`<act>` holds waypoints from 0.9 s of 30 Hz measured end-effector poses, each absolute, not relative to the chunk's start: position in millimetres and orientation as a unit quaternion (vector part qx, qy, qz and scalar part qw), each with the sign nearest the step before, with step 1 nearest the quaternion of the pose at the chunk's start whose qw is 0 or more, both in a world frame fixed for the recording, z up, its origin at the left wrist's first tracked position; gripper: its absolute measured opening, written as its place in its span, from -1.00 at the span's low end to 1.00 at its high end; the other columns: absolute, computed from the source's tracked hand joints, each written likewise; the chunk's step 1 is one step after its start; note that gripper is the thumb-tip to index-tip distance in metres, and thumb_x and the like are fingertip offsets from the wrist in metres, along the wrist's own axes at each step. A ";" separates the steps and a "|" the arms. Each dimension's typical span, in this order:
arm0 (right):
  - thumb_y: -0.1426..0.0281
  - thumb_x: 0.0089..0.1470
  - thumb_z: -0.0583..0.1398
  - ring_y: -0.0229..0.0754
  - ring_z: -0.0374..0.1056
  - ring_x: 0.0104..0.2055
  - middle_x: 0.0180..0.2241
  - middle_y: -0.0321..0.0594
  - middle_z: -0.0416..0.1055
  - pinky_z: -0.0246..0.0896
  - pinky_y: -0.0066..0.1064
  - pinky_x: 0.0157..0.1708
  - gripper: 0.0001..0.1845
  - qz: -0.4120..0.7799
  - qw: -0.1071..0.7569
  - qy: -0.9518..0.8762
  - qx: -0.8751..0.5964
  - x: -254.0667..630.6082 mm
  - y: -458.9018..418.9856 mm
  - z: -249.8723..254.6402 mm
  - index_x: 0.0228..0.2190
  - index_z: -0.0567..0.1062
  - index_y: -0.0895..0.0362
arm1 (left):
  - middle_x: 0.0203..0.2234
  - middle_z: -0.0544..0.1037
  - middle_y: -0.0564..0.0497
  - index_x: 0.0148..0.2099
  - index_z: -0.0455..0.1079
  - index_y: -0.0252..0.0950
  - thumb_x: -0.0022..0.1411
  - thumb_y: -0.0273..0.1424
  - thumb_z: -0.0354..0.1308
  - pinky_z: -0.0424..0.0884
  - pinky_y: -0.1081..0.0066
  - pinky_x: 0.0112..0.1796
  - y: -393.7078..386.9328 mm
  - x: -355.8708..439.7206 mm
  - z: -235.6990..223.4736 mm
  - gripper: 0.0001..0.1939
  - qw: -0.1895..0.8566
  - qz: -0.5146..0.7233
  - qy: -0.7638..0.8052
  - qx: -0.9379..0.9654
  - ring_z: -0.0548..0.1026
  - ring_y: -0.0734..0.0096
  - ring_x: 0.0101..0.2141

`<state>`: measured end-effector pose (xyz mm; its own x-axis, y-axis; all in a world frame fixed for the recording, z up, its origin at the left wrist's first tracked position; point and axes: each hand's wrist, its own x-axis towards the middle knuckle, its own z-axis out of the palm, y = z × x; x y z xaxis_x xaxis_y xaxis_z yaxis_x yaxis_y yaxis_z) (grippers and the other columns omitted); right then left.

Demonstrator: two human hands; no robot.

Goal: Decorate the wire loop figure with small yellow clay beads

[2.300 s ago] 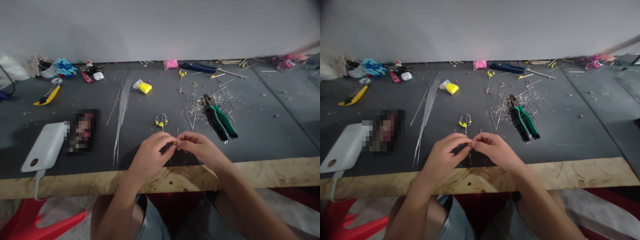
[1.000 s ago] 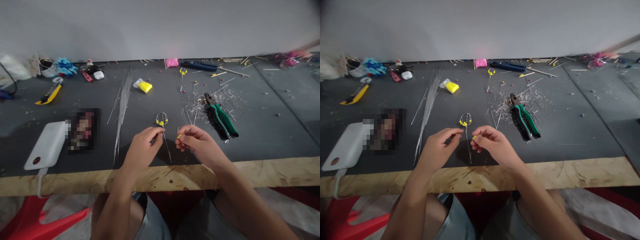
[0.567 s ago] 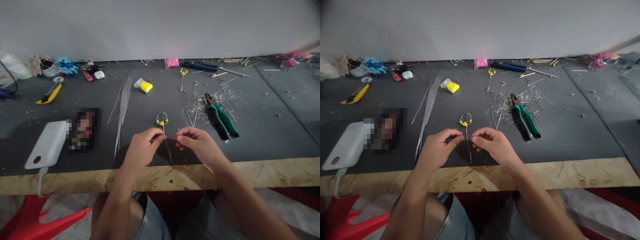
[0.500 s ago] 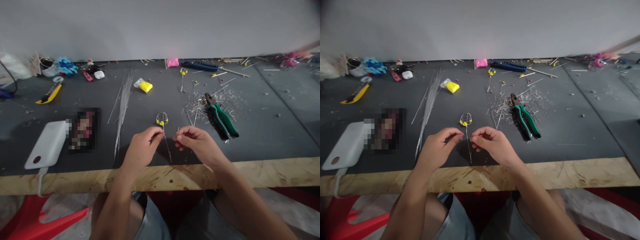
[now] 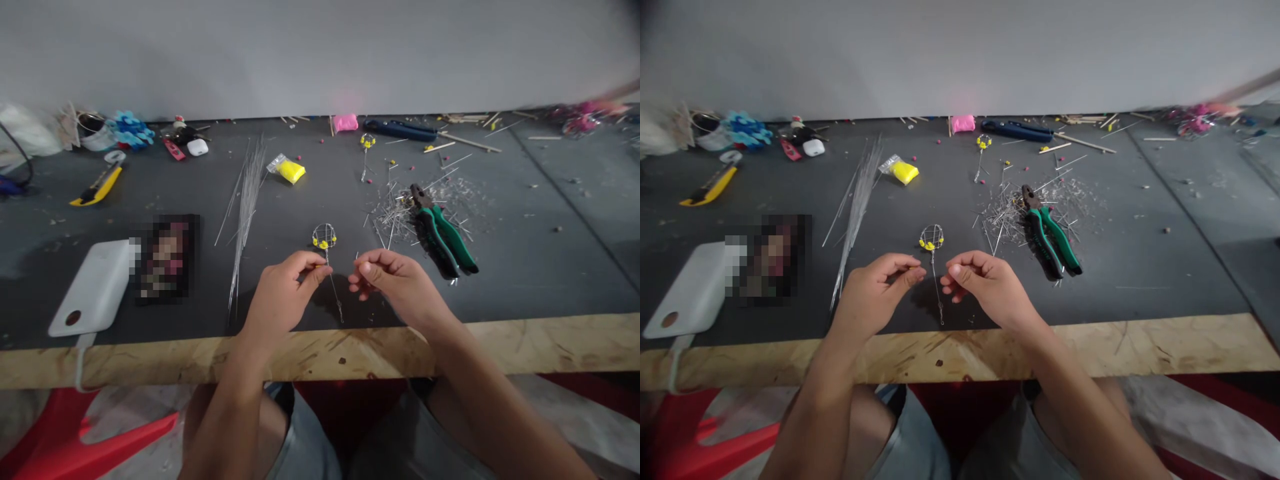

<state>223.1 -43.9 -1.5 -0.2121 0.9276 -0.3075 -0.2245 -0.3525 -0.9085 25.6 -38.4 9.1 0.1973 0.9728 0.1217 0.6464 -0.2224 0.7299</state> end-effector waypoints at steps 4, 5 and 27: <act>0.15 -0.02 0.32 -0.30 0.36 -0.51 -0.56 -0.32 0.47 0.30 -0.42 -0.47 -0.71 0.659 0.415 -0.412 -0.474 224.8 -43.8 -2.4 -0.48 0.46 0.10 | -0.36 0.63 0.08 -0.24 0.46 -0.18 0.25 -0.22 0.17 0.39 0.46 -0.34 -39.6 27.8 13.9 -0.84 0.280 0.294 0.543 0.735 0.56 0.44 -0.35; 0.14 -0.02 0.33 -0.30 0.34 -0.52 -0.57 -0.33 0.45 0.28 -0.42 -0.47 -0.70 0.653 0.411 -0.421 -0.478 224.9 -43.7 -2.8 -0.49 0.45 0.10 | -0.37 0.62 0.09 -0.25 0.47 -0.18 0.24 -0.22 0.18 0.40 0.46 -0.33 -40.1 28.8 15.5 -0.84 0.285 0.291 0.533 0.742 0.56 0.44 -0.35; 0.11 -0.02 0.32 -0.30 0.24 -0.46 -0.52 -0.35 0.36 0.16 -0.43 -0.40 -0.69 0.658 0.378 -0.460 -0.461 225.1 -45.4 -7.8 -0.46 0.50 0.10 | -0.31 0.64 0.13 -0.08 0.50 -0.09 0.35 -0.35 0.06 0.44 0.47 -0.26 -47.7 48.6 18.8 -0.80 0.376 0.277 0.449 0.762 0.56 0.48 -0.32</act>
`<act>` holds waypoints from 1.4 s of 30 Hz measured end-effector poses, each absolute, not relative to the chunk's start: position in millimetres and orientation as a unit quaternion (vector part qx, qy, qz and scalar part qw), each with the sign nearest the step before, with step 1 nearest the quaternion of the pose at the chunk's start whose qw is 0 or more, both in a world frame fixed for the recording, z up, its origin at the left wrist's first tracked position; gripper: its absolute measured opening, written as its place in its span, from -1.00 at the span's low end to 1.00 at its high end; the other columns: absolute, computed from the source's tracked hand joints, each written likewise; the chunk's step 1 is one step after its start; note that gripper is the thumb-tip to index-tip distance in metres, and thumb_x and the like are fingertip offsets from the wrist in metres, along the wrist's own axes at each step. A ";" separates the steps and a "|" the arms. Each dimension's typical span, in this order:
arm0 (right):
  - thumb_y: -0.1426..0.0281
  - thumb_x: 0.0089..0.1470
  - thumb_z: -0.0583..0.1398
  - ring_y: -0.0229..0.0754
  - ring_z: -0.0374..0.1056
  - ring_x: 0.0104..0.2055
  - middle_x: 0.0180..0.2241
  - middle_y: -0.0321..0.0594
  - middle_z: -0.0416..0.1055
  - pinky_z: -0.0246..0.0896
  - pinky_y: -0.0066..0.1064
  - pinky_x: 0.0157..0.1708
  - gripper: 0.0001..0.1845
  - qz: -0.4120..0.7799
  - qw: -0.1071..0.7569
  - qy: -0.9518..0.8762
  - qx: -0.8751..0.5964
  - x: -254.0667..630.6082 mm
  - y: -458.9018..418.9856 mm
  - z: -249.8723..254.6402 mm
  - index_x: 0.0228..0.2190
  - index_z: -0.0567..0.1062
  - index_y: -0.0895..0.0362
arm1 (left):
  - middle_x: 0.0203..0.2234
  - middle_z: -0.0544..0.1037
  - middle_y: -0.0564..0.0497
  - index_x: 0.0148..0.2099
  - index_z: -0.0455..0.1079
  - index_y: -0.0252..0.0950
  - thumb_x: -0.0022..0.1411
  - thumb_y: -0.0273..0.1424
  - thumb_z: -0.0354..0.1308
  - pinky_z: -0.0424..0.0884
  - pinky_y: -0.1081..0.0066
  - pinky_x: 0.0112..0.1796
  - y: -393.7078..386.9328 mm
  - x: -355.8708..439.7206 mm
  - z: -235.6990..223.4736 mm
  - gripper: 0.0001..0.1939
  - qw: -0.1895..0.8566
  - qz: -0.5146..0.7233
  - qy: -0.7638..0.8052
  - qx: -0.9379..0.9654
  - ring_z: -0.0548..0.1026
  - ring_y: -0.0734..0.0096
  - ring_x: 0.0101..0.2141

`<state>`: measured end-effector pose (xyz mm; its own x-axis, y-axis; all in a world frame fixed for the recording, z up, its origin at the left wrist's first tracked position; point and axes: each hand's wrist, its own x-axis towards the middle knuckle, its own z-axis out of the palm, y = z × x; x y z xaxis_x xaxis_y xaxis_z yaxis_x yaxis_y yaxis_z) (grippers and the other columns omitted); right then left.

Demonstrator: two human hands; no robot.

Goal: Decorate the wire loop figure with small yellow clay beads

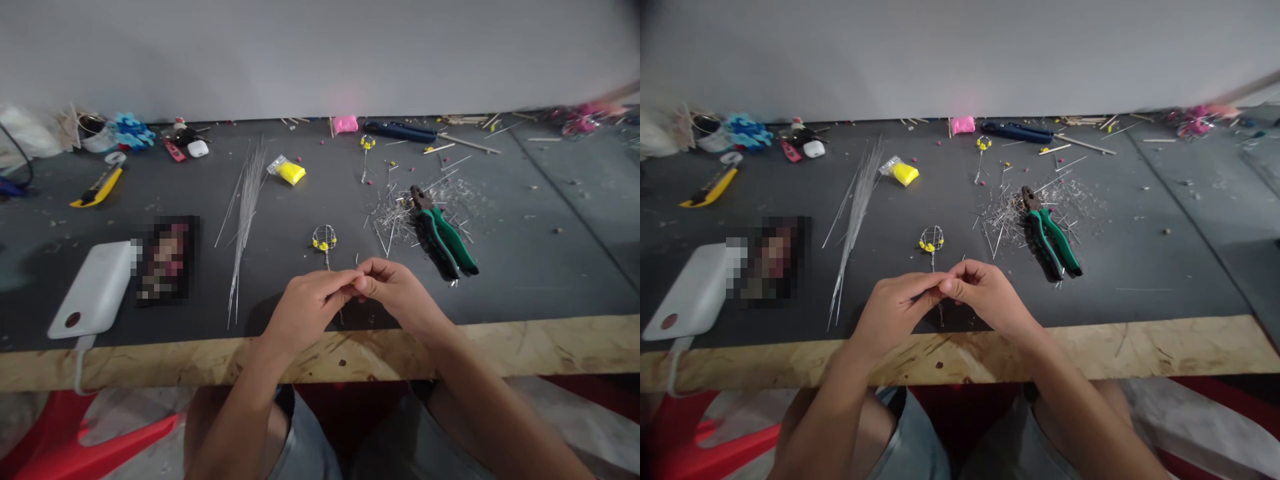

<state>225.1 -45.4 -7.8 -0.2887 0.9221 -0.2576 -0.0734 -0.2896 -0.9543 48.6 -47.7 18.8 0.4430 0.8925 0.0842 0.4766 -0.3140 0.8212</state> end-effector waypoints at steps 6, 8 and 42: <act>0.21 0.04 0.31 -0.30 0.31 -0.38 -0.43 -0.34 0.43 0.22 -0.42 -0.29 -0.81 0.683 0.409 -0.437 -0.420 224.8 -44.9 -3.3 -0.34 0.56 0.06 | -0.25 0.64 0.11 -0.04 0.44 -0.13 0.35 -0.31 0.05 0.45 0.50 -0.27 -48.9 51.1 14.0 -0.80 0.384 0.317 0.494 0.713 0.58 0.49 -0.29; 0.26 0.02 0.32 -0.30 0.31 -0.36 -0.41 -0.35 0.43 0.22 -0.41 -0.26 -0.81 0.686 0.399 -0.438 -0.423 225.2 -44.7 -1.6 -0.29 0.57 0.04 | -0.25 0.64 0.09 -0.05 0.44 -0.14 0.34 -0.29 0.07 0.47 0.50 -0.29 -49.6 52.9 12.0 -0.80 0.400 0.336 0.509 0.684 0.60 0.48 -0.30; 0.31 0.01 0.32 -0.33 0.37 -0.46 -0.52 -0.34 0.48 0.25 -0.44 -0.44 -0.88 0.634 0.445 -0.425 -0.467 225.0 -41.0 -5.1 -0.43 0.52 0.10 | -0.32 0.62 0.01 -0.11 0.47 -0.24 0.25 -0.24 0.14 0.49 0.41 -0.20 -17.8 16.7 6.1 -0.76 0.463 0.341 0.575 0.582 0.58 0.41 -0.30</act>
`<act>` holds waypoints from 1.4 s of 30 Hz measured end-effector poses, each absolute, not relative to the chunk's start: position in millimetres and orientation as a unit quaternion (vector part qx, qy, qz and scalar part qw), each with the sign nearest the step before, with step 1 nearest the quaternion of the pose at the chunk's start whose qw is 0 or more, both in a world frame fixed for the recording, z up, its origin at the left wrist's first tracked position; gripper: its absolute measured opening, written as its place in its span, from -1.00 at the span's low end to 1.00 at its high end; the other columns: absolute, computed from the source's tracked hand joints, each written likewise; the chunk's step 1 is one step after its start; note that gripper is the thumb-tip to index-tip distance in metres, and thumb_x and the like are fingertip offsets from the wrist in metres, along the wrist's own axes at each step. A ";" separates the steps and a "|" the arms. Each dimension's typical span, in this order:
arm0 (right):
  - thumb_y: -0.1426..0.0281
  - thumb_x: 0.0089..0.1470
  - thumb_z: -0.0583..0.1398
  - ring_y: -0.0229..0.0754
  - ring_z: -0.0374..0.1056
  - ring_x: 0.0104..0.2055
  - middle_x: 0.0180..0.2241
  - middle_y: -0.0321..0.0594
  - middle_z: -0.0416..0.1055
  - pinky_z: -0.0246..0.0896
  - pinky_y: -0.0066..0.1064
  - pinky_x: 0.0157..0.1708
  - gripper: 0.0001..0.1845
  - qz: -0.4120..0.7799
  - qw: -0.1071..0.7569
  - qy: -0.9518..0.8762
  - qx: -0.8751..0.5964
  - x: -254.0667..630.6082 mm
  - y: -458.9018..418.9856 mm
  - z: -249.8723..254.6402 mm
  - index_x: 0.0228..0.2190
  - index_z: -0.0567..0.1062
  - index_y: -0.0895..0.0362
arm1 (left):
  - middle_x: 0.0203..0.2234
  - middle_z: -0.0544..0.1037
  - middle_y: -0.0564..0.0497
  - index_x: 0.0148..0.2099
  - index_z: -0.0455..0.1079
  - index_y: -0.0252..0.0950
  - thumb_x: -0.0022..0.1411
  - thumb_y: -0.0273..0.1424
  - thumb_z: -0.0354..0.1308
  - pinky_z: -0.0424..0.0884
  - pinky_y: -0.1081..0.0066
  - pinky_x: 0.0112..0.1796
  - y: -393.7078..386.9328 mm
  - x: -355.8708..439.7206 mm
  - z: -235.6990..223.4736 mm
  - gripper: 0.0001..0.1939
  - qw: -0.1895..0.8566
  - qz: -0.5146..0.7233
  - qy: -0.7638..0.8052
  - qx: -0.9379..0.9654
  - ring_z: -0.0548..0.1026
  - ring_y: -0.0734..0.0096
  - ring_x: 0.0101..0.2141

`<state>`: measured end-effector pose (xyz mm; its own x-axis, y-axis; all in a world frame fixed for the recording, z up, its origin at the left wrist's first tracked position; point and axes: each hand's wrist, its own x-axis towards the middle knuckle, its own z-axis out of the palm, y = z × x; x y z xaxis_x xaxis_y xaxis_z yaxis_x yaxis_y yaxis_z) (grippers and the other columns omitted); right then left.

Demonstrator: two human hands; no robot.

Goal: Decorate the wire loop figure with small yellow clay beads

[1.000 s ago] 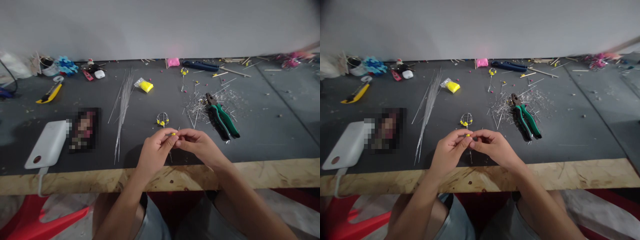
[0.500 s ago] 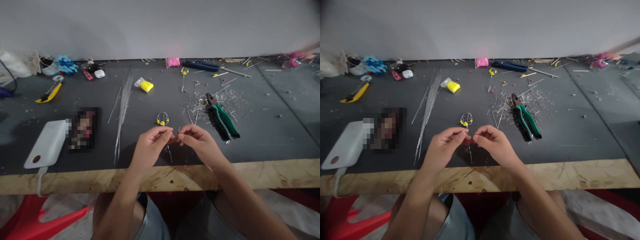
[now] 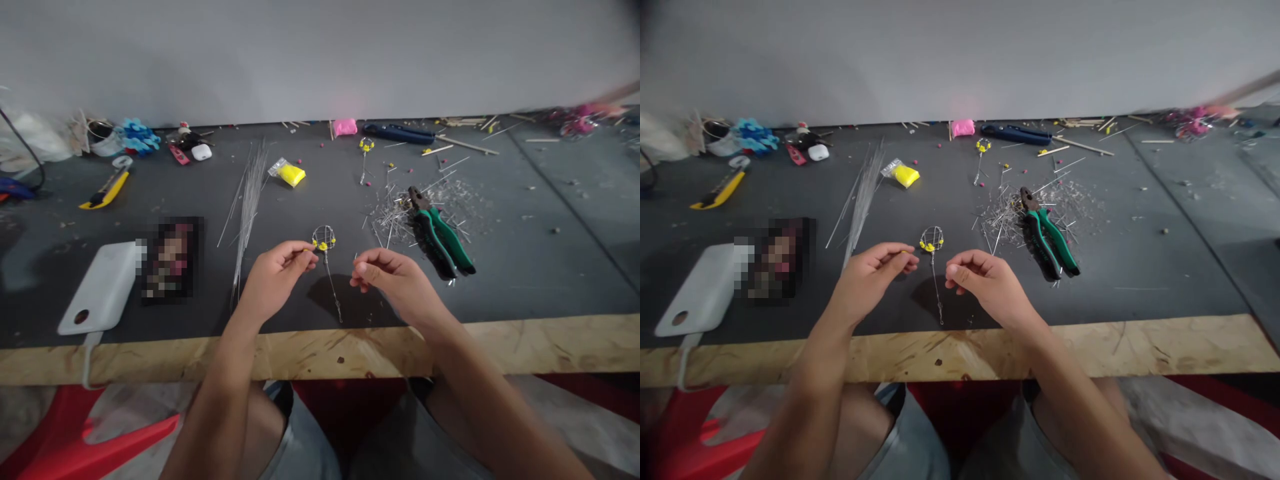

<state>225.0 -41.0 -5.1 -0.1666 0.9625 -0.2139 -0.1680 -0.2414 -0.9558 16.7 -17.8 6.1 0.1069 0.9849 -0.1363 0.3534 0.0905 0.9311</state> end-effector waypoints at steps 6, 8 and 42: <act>0.34 -0.01 0.32 -0.31 0.40 -0.41 -0.44 -0.31 0.53 0.28 -0.43 -0.39 -0.89 0.645 0.435 -0.423 -0.465 224.4 -39.3 -7.5 -0.37 0.54 0.08 | -0.30 0.62 0.04 -0.09 0.48 -0.19 0.28 -0.29 0.09 0.48 0.43 -0.22 -20.3 19.5 7.5 -0.79 0.467 0.309 0.574 0.598 0.58 0.45 -0.32; 0.33 0.03 0.29 -0.28 0.43 -0.37 -0.38 -0.28 0.55 0.31 -0.41 -0.37 -0.89 0.647 0.435 -0.417 -0.466 223.2 -39.4 -7.5 -0.33 0.55 0.07 | -0.29 0.62 0.05 -0.09 0.49 -0.18 0.30 -0.31 0.07 0.48 0.45 -0.23 -21.2 20.8 7.0 -0.79 0.473 0.309 0.573 0.594 0.58 0.47 -0.33; 0.28 -0.02 0.33 -0.31 0.33 -0.43 -0.51 -0.36 0.41 0.23 -0.42 -0.40 -0.84 0.685 0.414 -0.411 -0.436 222.9 -38.9 -10.5 -0.39 0.51 0.08 | -0.43 0.60 -0.03 -0.33 0.50 -0.19 0.09 -0.33 0.15 0.29 0.39 -0.40 36.6 -18.1 6.4 -0.87 0.220 0.129 0.656 0.710 0.50 0.26 -0.41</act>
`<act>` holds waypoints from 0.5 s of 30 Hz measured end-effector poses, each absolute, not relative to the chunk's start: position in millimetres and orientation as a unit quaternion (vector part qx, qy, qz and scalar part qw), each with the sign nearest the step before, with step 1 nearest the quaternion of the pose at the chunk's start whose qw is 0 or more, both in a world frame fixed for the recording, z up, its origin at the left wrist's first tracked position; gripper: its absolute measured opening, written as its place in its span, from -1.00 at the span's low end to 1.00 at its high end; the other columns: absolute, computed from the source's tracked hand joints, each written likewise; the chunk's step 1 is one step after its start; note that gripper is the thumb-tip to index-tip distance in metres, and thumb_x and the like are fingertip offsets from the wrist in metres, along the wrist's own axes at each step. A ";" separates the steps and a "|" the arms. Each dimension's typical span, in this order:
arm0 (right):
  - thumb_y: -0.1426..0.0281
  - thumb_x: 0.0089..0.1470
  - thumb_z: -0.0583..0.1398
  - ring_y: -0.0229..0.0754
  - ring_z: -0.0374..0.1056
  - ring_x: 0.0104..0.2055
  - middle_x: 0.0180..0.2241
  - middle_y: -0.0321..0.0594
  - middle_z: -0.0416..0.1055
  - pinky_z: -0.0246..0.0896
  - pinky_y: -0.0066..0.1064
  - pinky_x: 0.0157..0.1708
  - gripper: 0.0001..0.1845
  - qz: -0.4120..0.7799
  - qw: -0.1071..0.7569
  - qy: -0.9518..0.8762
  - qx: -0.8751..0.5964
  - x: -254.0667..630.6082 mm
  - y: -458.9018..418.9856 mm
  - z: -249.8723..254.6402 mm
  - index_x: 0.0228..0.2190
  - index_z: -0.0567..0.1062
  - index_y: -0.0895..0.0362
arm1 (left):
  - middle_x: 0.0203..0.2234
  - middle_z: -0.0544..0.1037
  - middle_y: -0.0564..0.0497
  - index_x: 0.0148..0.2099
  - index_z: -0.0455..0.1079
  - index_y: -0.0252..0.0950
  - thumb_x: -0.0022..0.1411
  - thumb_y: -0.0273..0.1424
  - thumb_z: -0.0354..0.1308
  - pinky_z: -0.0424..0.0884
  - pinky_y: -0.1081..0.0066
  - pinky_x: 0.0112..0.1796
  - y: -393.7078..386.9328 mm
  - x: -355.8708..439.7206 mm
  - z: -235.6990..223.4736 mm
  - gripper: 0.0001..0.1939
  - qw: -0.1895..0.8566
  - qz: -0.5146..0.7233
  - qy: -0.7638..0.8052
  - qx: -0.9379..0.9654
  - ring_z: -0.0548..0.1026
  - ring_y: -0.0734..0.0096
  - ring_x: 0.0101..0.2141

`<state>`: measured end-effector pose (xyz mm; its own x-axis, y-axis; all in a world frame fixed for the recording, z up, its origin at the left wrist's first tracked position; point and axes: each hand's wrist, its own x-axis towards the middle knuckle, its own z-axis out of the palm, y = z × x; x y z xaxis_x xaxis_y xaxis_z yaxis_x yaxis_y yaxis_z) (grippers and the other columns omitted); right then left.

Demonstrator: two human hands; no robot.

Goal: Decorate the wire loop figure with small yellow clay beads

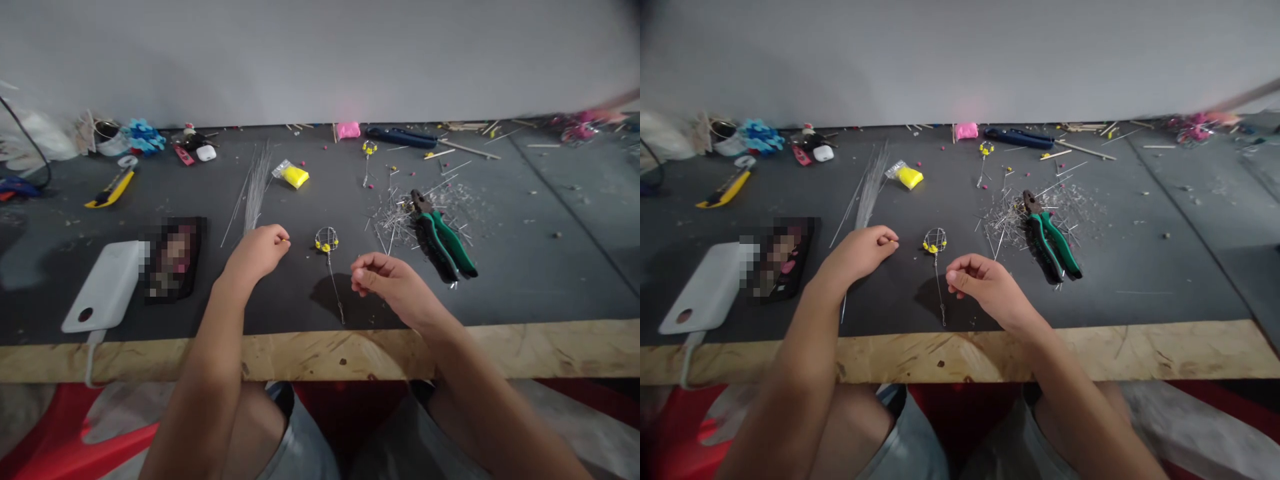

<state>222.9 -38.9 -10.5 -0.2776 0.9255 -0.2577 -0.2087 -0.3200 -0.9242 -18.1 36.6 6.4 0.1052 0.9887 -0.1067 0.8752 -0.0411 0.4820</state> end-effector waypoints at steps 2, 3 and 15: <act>0.29 -0.02 0.34 -0.30 0.35 -0.41 -0.48 -0.35 0.44 0.24 -0.40 -0.38 -0.83 0.689 0.407 -0.406 -0.441 223.0 -38.9 -10.7 -0.35 0.53 0.07 | -0.40 0.61 -0.07 -0.28 0.50 -0.21 0.09 -0.33 0.15 0.31 0.36 -0.38 40.7 -18.6 3.3 -0.85 0.206 0.142 0.672 0.697 0.51 0.23 -0.40; 0.29 -0.02 0.33 -0.30 0.36 -0.40 -0.46 -0.34 0.45 0.25 -0.39 -0.37 -0.82 0.691 0.404 -0.403 -0.444 223.1 -38.9 -10.7 -0.33 0.54 0.07 | -0.40 0.61 -0.08 -0.26 0.49 -0.21 0.09 -0.32 0.16 0.33 0.35 -0.37 42.3 -18.8 1.7 -0.84 0.201 0.150 0.677 0.692 0.51 0.22 -0.39; 0.27 -0.02 0.33 -0.29 0.35 -0.40 -0.47 -0.34 0.43 0.26 -0.41 -0.39 -0.80 0.678 0.404 -0.416 -0.452 222.6 -38.2 -11.8 -0.34 0.49 0.07 | -0.37 0.62 -0.07 -0.17 0.50 -0.27 0.18 -0.34 0.10 0.47 0.32 -0.25 39.1 -27.3 5.6 -0.78 0.174 0.333 0.701 0.606 0.57 0.27 -0.35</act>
<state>222.6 -38.2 -11.8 -0.2651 0.9238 -0.2763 -0.1731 -0.3275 -0.9289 -27.3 39.1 5.6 -0.2048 0.9655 0.1607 0.7339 0.0428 0.6779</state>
